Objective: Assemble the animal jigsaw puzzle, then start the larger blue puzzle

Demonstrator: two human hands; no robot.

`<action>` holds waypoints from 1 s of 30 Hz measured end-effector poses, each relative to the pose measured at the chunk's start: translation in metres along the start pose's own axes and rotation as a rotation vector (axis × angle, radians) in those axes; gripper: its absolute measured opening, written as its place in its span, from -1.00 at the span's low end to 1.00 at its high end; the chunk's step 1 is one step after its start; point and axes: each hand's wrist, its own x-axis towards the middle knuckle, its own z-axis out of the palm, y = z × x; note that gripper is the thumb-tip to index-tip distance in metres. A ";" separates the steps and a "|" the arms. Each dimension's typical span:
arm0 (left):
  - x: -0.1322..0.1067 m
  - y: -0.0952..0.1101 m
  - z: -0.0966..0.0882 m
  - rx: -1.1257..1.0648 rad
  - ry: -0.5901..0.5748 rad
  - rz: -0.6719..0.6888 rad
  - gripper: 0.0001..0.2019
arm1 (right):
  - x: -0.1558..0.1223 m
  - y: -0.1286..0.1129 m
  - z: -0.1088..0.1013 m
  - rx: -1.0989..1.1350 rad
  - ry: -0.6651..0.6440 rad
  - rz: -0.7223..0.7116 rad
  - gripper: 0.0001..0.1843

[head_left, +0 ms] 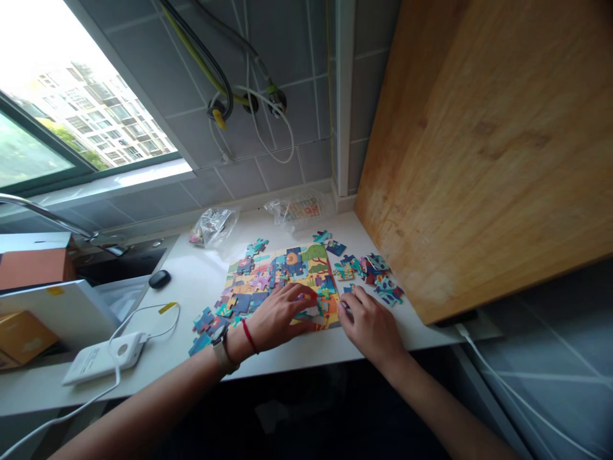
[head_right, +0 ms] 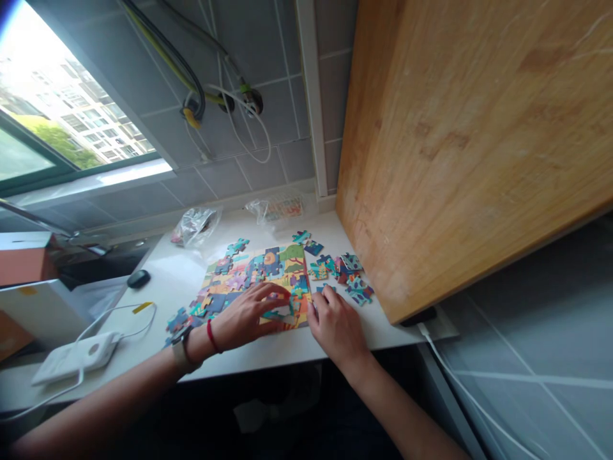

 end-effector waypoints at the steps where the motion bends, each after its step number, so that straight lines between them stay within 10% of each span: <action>1: -0.009 0.001 0.002 0.014 0.005 0.009 -0.66 | 0.000 0.000 0.000 0.000 0.001 -0.002 -0.83; 9: -0.057 0.016 0.020 0.142 -0.068 -0.044 -0.46 | -0.003 0.001 0.003 -0.025 0.012 -0.027 -0.83; 30: -0.084 0.007 0.004 0.201 -0.080 -0.137 -0.39 | -0.002 0.003 0.002 -0.010 -0.003 -0.040 -0.81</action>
